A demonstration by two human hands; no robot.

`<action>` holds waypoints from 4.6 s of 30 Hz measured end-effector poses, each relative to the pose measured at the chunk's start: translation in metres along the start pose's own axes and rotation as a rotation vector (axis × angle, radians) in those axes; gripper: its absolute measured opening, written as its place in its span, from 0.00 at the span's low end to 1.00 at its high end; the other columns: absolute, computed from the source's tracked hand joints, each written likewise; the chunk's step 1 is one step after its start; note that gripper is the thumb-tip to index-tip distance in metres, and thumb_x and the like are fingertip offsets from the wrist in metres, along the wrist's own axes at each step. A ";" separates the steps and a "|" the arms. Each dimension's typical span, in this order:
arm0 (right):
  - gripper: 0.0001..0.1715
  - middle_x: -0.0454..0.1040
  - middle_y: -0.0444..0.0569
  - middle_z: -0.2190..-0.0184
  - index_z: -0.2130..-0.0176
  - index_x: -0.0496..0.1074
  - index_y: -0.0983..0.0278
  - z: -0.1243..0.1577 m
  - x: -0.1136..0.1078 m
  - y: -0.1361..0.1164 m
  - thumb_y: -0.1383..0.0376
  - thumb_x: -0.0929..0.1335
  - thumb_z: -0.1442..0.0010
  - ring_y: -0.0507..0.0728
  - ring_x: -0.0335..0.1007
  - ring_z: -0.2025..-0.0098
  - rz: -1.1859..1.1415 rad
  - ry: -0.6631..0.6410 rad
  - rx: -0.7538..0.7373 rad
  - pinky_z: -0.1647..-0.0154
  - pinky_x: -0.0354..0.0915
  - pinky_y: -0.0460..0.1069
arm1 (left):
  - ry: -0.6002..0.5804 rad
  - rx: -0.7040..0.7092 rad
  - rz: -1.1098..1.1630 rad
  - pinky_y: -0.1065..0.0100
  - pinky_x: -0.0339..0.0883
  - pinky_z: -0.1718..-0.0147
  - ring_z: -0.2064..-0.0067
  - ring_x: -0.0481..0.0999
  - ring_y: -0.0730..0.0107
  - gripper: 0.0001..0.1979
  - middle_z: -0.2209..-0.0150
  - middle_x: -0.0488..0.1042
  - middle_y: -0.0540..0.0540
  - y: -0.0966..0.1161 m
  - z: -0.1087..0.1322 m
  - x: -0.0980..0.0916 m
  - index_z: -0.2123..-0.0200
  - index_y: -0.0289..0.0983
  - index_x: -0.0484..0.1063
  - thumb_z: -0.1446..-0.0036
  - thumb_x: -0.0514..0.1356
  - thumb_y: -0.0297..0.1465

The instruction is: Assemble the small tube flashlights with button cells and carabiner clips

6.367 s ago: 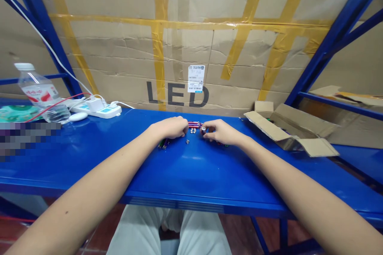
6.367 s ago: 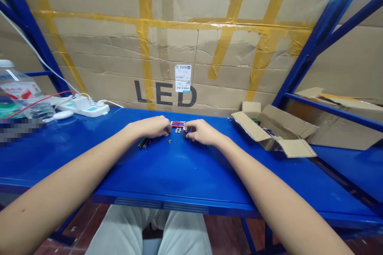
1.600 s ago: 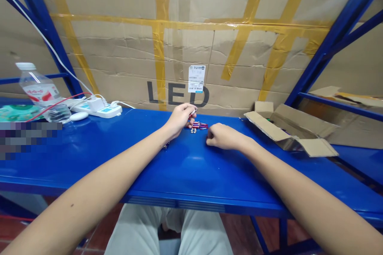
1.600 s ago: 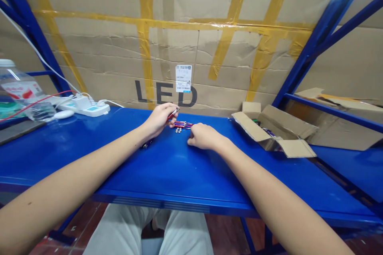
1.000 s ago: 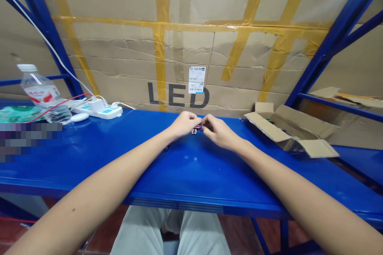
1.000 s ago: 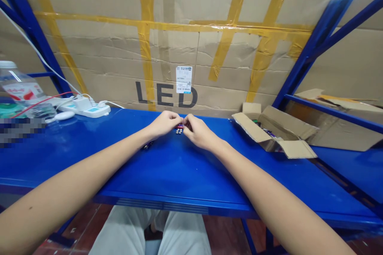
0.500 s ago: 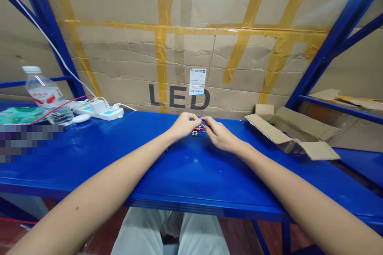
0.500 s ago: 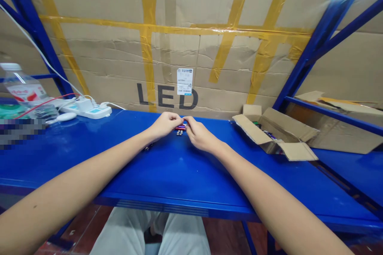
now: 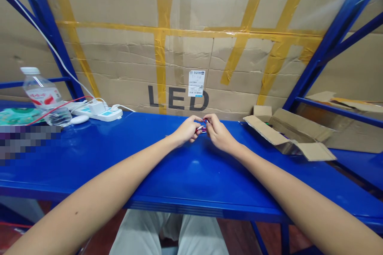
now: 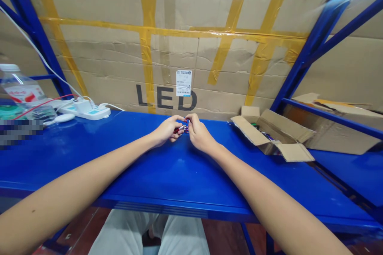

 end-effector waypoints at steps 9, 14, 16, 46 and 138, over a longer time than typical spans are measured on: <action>0.09 0.71 0.49 0.67 0.53 0.57 0.62 0.001 0.006 -0.004 0.65 0.55 0.33 0.56 0.68 0.66 -0.052 -0.067 -0.024 0.62 0.62 0.50 | 0.076 0.104 0.029 0.76 0.43 0.85 0.86 0.55 0.80 0.16 0.83 0.62 0.58 0.006 0.001 -0.001 0.57 0.40 0.62 0.50 0.52 0.22; 0.10 0.72 0.51 0.64 0.54 0.59 0.63 -0.003 0.001 0.008 0.65 0.56 0.34 0.56 0.68 0.64 0.022 -0.042 0.004 0.61 0.62 0.51 | 0.113 0.106 -0.016 0.75 0.47 0.85 0.85 0.59 0.80 0.06 0.81 0.66 0.54 0.006 -0.005 -0.013 0.63 0.37 0.65 0.43 0.53 0.23; 0.11 0.72 0.51 0.64 0.53 0.60 0.63 -0.006 -0.005 0.018 0.64 0.56 0.34 0.57 0.68 0.65 0.050 -0.002 0.052 0.61 0.62 0.51 | 0.115 0.114 -0.034 0.75 0.48 0.86 0.84 0.60 0.81 0.03 0.80 0.67 0.52 0.008 -0.006 -0.019 0.67 0.36 0.66 0.40 0.54 0.24; 0.15 0.70 0.45 0.77 0.65 0.74 0.65 -0.005 -0.014 0.002 0.61 0.61 0.38 0.54 0.65 0.71 -0.050 -0.068 0.085 0.68 0.60 0.49 | 0.107 0.100 0.477 0.56 0.65 0.45 0.48 0.76 0.50 0.34 0.49 0.74 0.25 0.003 -0.019 -0.045 0.49 0.23 0.72 0.33 0.42 0.48; 0.14 0.77 0.50 0.70 0.68 0.76 0.66 -0.006 -0.033 -0.011 0.60 0.65 0.43 0.56 0.69 0.68 0.035 0.114 0.054 0.64 0.62 0.51 | -0.234 0.113 0.454 0.49 0.57 0.39 0.42 0.71 0.45 0.42 0.47 0.73 0.25 0.004 -0.023 -0.063 0.48 0.23 0.70 0.37 0.37 0.55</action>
Point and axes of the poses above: each hand's wrist, its own z-axis away from the middle knuckle, its own x-axis out of the palm, y = z × x, the point moved 5 cm from there along -z, towards the middle knuckle
